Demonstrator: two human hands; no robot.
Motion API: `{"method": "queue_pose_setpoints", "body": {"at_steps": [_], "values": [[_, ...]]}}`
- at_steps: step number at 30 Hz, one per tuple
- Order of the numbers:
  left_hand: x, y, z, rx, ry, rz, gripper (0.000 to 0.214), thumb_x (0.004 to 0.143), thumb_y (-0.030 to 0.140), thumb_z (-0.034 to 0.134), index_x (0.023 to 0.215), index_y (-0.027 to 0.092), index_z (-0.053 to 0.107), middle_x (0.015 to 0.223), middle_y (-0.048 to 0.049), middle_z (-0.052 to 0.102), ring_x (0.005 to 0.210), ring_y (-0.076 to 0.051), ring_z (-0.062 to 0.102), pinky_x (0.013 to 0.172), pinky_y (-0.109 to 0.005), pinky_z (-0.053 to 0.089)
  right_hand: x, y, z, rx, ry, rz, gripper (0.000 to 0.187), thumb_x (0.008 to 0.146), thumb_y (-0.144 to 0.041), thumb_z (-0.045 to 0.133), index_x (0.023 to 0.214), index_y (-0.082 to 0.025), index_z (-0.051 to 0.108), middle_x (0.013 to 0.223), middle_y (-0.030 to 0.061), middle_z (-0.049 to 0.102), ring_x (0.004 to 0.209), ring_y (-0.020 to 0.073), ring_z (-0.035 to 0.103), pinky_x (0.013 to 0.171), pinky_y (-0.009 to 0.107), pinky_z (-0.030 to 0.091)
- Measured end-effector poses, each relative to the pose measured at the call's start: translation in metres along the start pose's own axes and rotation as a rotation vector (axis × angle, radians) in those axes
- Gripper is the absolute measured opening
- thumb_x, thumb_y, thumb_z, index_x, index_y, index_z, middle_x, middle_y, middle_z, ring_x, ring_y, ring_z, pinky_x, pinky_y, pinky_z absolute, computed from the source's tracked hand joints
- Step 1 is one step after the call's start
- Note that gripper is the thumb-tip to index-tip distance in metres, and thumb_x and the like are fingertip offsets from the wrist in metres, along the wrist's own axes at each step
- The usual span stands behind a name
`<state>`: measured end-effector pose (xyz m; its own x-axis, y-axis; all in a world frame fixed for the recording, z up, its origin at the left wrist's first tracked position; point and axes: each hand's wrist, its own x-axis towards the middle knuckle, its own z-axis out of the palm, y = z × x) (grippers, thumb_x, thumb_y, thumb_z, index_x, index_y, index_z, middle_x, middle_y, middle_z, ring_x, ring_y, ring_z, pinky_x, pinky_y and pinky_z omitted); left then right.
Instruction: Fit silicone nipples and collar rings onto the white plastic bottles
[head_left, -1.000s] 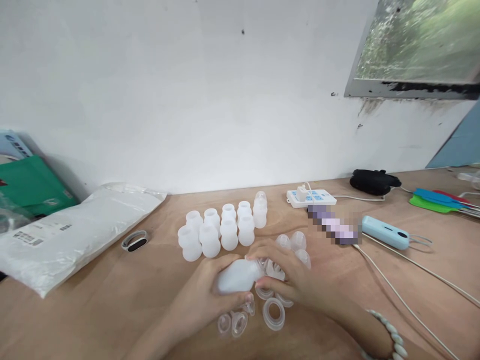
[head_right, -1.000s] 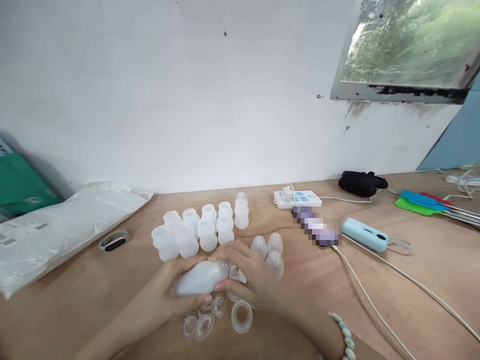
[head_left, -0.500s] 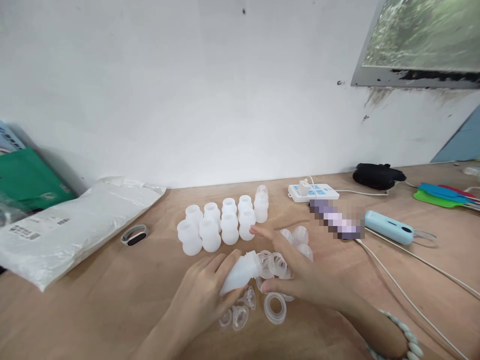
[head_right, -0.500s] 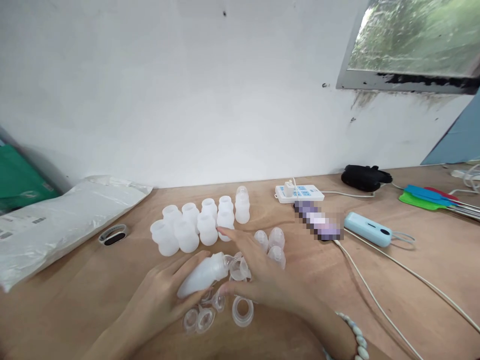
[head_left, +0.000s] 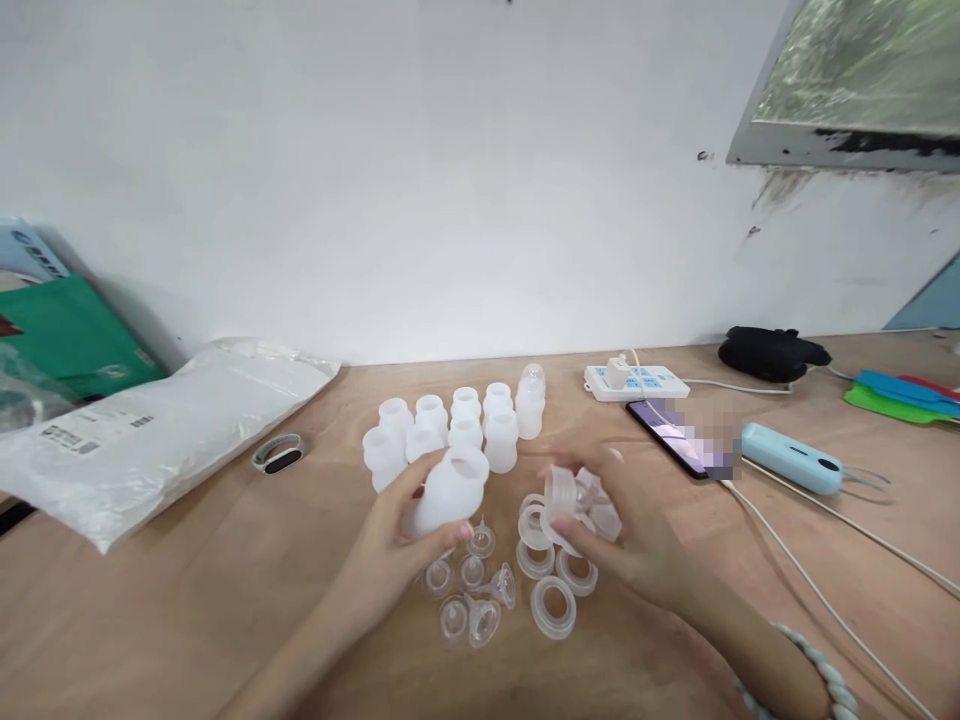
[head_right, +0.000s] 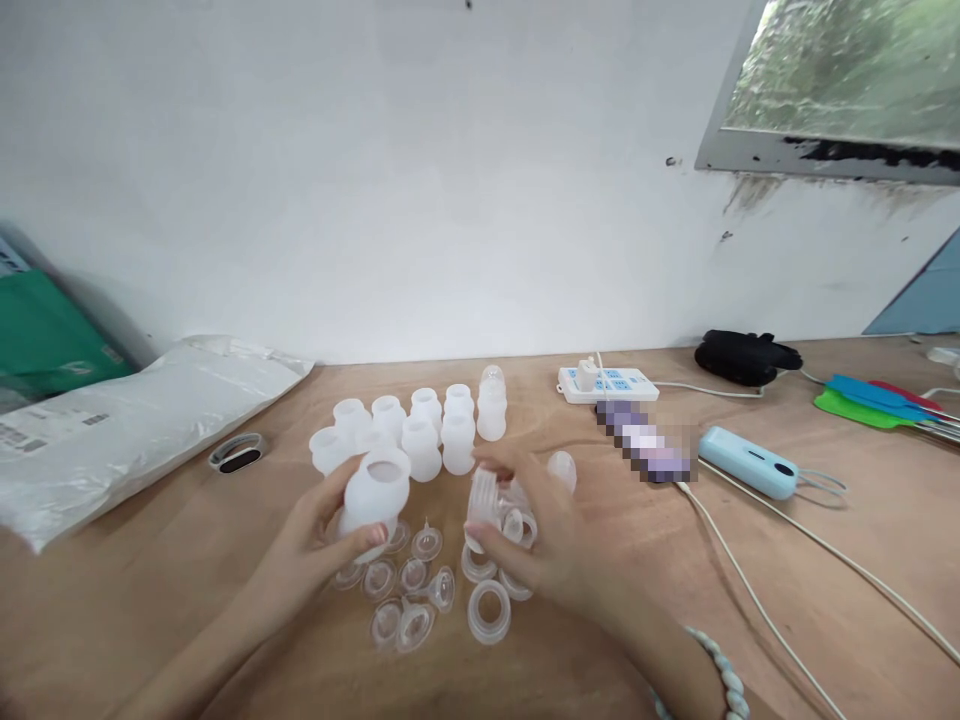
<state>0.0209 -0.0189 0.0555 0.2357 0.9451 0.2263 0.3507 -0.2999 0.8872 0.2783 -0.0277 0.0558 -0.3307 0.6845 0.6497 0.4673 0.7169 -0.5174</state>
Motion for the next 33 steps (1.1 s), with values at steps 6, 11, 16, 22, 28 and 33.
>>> {"method": "queue_pose_setpoints", "body": {"at_steps": [6,11,16,22,28,33], "values": [[-0.005,0.001,0.014,0.142,-0.115,0.148,0.061,0.074,0.044,0.083,0.13,0.035,0.062,0.116,-0.0047,0.066,0.105,-0.03,0.06,0.095,-0.042,0.045,-0.003,-0.016,0.015,0.111,-0.228,-0.125,0.036,0.086,-0.027,0.065,0.12,-0.022,0.054,0.096,0.005,0.068,0.083,0.0193,0.066,0.07,0.028,0.055],[-0.009,-0.005,0.012,0.236,-0.01,0.262,0.082,0.075,0.052,0.08,0.146,0.043,0.04,0.124,-0.0041,0.059,0.112,-0.031,0.054,0.096,-0.045,0.044,0.007,-0.014,0.002,0.031,-0.133,-0.08,0.029,0.084,-0.028,0.065,0.11,-0.021,0.054,0.089,0.0028,0.069,0.075,0.0179,0.065,0.065,0.027,0.052],[-0.01,-0.002,0.003,0.242,0.131,0.238,0.063,0.091,0.05,0.062,0.146,0.035,0.035,0.133,-0.0081,0.053,0.123,-0.032,0.048,0.101,-0.047,0.04,0.036,0.01,-0.04,-0.294,-0.037,0.08,0.016,0.087,-0.031,0.059,0.098,-0.02,0.058,0.084,0.0031,0.066,0.074,0.0192,0.061,0.066,0.029,0.047],[-0.01,0.003,0.001,0.278,0.107,0.21,0.051,0.095,0.04,0.055,0.142,0.032,0.036,0.135,-0.0084,0.052,0.127,-0.031,0.046,0.105,-0.048,0.037,0.063,0.042,-0.035,-0.581,-0.344,0.219,0.015,0.086,-0.029,0.061,0.094,-0.017,0.059,0.087,0.0059,0.068,0.073,0.0195,0.061,0.063,0.027,0.042],[-0.012,-0.003,0.002,0.292,0.112,0.221,0.043,0.097,0.039,0.053,0.137,0.031,0.041,0.133,-0.0082,0.053,0.126,-0.03,0.046,0.105,-0.047,0.037,0.068,0.041,-0.01,-0.641,-0.428,0.223,0.008,0.084,-0.023,0.065,0.086,-0.017,0.061,0.086,0.0082,0.07,0.069,0.0205,0.062,0.058,0.027,0.038],[-0.011,-0.001,0.004,0.306,0.097,0.222,0.038,0.096,0.038,0.055,0.133,0.031,0.046,0.13,-0.007,0.055,0.124,-0.029,0.047,0.104,-0.045,0.037,0.063,0.036,-0.015,-0.629,-0.415,0.224,0.023,0.088,-0.027,0.064,0.107,-0.015,0.059,0.101,0.012,0.07,0.084,0.0265,0.068,0.066,0.033,0.048]]}}
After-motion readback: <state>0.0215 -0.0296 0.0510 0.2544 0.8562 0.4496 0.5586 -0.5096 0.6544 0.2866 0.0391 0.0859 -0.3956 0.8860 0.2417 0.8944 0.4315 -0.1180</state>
